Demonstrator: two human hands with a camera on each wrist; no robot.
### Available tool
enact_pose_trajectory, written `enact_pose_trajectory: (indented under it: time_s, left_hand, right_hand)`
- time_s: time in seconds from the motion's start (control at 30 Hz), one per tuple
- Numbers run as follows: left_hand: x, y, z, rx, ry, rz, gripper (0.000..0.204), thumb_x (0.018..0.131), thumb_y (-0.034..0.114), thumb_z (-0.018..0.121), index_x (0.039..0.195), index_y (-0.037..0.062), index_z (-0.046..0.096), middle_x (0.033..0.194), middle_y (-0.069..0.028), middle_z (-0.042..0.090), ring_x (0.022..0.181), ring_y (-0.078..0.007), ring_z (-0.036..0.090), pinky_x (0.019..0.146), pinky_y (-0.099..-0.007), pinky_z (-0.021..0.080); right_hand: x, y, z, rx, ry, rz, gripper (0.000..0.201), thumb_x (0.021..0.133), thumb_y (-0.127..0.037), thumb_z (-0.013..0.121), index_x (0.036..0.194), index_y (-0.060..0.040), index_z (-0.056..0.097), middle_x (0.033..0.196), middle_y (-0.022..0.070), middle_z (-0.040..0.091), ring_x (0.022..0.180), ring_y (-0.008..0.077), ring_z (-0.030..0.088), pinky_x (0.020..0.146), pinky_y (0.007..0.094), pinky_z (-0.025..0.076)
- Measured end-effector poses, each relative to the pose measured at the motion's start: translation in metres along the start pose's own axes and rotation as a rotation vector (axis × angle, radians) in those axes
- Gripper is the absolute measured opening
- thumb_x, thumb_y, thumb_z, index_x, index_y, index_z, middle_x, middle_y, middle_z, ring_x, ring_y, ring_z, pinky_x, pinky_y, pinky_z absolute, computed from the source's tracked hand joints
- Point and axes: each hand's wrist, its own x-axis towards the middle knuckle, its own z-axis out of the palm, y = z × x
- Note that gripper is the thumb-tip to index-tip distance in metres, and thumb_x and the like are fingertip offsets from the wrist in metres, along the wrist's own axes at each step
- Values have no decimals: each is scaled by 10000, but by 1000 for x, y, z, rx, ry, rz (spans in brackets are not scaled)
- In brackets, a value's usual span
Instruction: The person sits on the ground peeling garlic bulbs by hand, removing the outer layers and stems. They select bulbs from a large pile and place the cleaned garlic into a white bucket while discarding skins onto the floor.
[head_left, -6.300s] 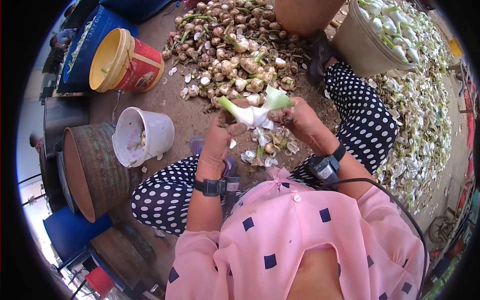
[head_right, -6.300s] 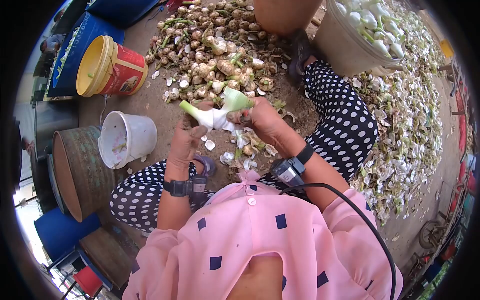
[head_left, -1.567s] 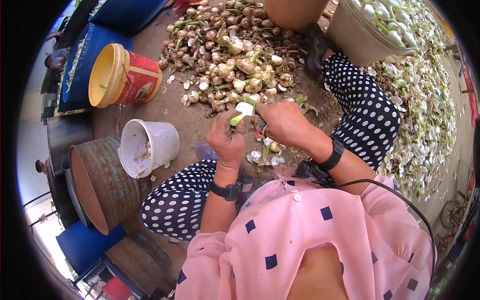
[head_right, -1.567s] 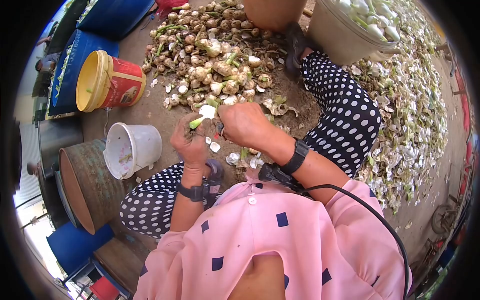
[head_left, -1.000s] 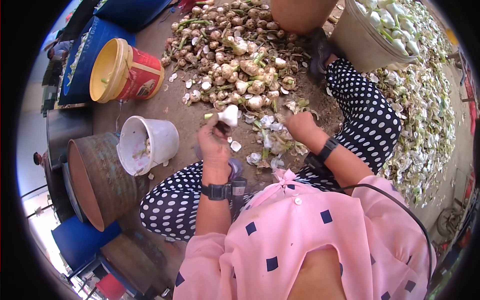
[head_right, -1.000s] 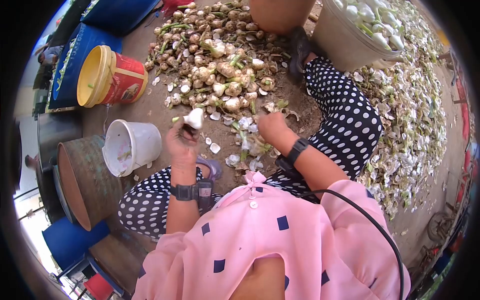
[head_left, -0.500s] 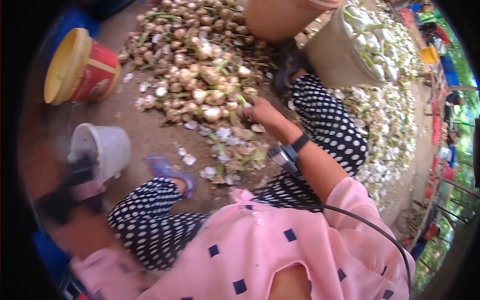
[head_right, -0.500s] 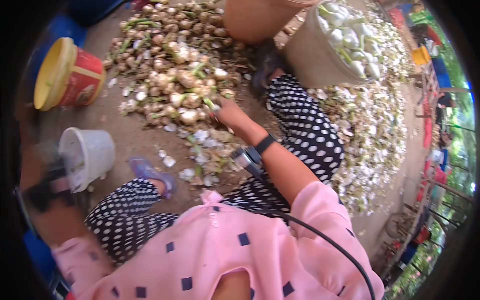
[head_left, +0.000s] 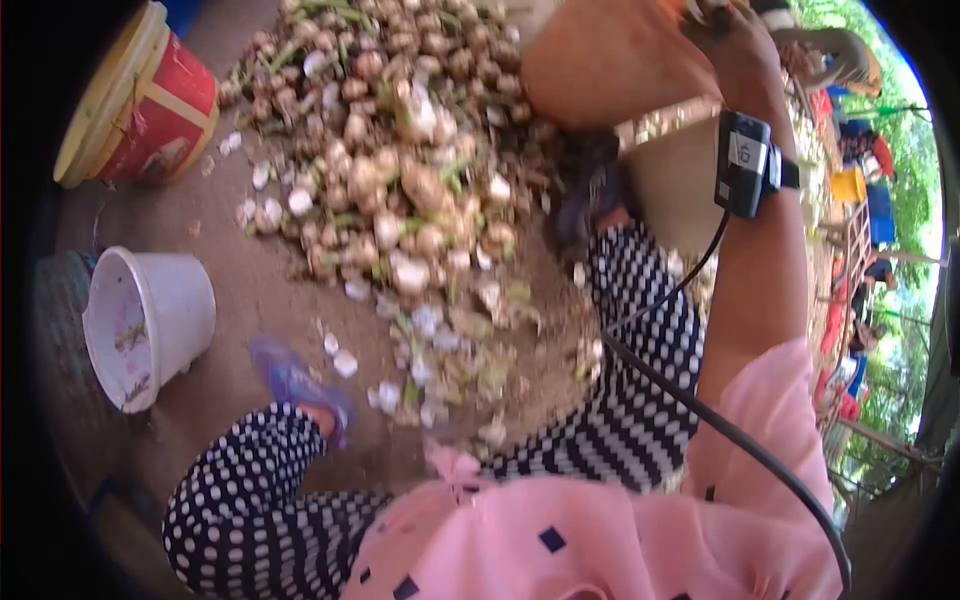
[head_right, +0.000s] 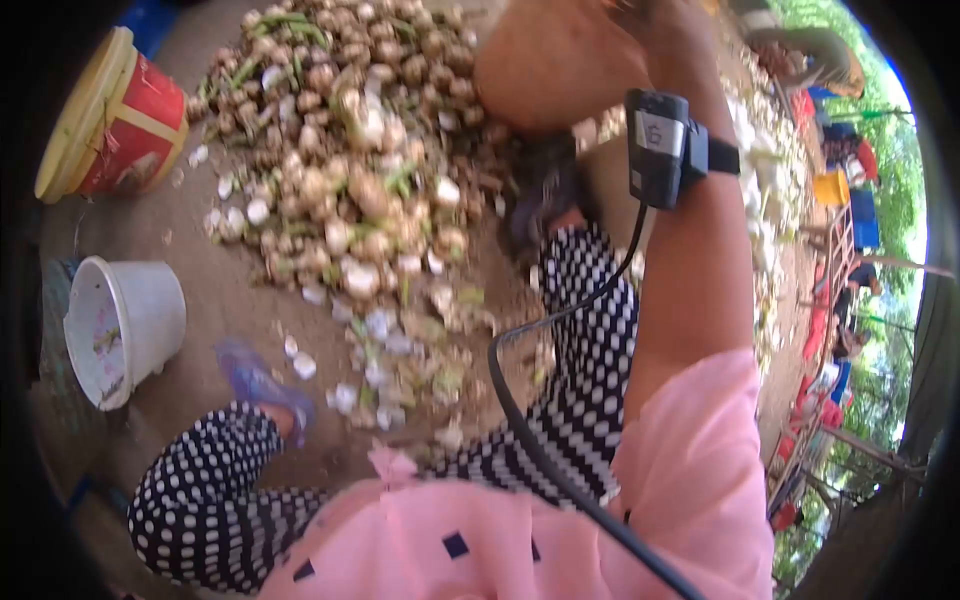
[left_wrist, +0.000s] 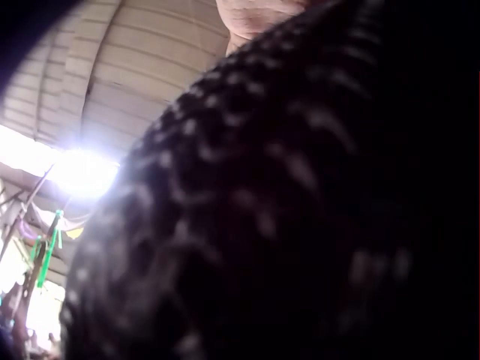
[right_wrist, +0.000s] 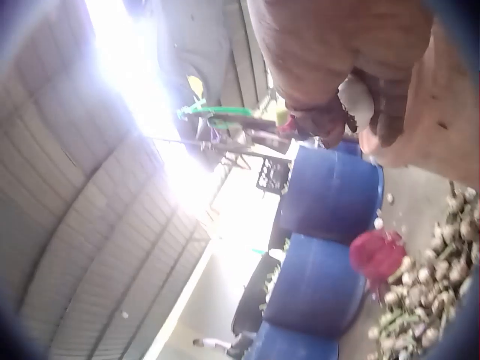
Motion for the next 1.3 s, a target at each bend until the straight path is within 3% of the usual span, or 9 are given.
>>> enact_pose_trajectory:
  time_s: [0.1, 0.3, 0.43, 0.73, 0.87, 0.93, 1.07, 1.2, 1.3]
  left_hand:
    - [23, 2, 31, 37, 82, -315, 312, 889, 306, 467, 1082, 99, 600, 1029, -2, 603, 889, -153, 604, 767, -304, 498]
    - [-3, -24, 46, 341, -36, -681, 307, 900, 259, 438, 1115, 82, 566, 1067, -20, 575, 926, -158, 585, 783, -307, 496]
    - [-7, -36, 71, 545, -7, -978, 306, 907, 227, 419, 1137, 70, 544, 1092, -32, 557, 950, -162, 573, 794, -308, 494]
    - [-226, -105, -50, 1300, -159, -1561, 310, 923, 157, 377, 1187, 43, 494, 1149, -60, 516, 1005, -170, 545, 819, -312, 491]
    - [-298, -148, -61, 1466, -362, -1955, 316, 930, 125, 358, 1209, 31, 472, 1175, -72, 498, 1030, -173, 533, 830, -314, 490]
    - [-323, -91, -124, 2601, -1187, -1334, 515, 936, 312, 439, 1383, 109, 283, 1328, -114, 405, 1132, -227, 481, 892, -391, 462]
    - [-327, -63, -130, 2354, -750, -1590, 738, 797, 188, 680, 1382, 115, 237, 1220, -86, 476, 1047, -212, 543, 854, -328, 499]
    - [-324, -49, -126, 2402, -1806, -1259, 747, 732, 130, 726, 1332, 103, 282, 1148, -114, 484, 983, -215, 553, 835, -326, 496]
    - [-320, -45, -118, 1957, -3236, -478, 909, 632, 343, 799, 1326, 59, 286, 1184, -183, 414, 1031, -313, 493, 873, -431, 421]
  right_hand:
    - [36, 2, 16, -654, 553, -239, 294, 722, -100, 683, 945, 54, 570, 761, 118, 615, 681, 165, 602, 567, 280, 481]
    - [-136, -12, 232, -854, -910, 307, 607, 770, -277, 630, 1310, -112, 407, 859, 101, 647, 822, 259, 640, 655, 364, 501]
    - [-188, 44, 283, -706, -475, 376, 652, 732, -273, 655, 1305, -141, 374, 909, 171, 611, 837, 320, 629, 688, 442, 493]
    - [-211, -52, 178, 587, -209, 402, 616, 705, -92, 700, 1255, -15, 434, 1137, 186, 572, 1047, 259, 557, 899, 318, 427]
    - [-244, -121, 138, 357, -163, -53, 661, 577, -27, 693, 1204, -83, 492, 1058, 169, 574, 992, 335, 560, 848, 367, 454]
    - [-253, -150, 121, 93, -194, -320, 662, 549, -10, 674, 1183, -96, 502, 1012, 174, 560, 939, 373, 539, 805, 397, 454]
    - [-274, -185, 102, 410, -316, -138, 632, 629, -57, 738, 1202, -52, 471, 1150, 150, 515, 1085, 282, 514, 915, 366, 413]
    - [-277, -176, 91, 1038, -341, 385, 499, 761, -152, 718, 1183, -5, 496, 1071, 43, 548, 932, 113, 543, 787, 245, 452]
    - [-286, -186, 101, 920, -340, 428, 378, 814, -210, 675, 1108, -5, 556, 959, 16, 592, 810, 73, 546, 703, 219, 454]
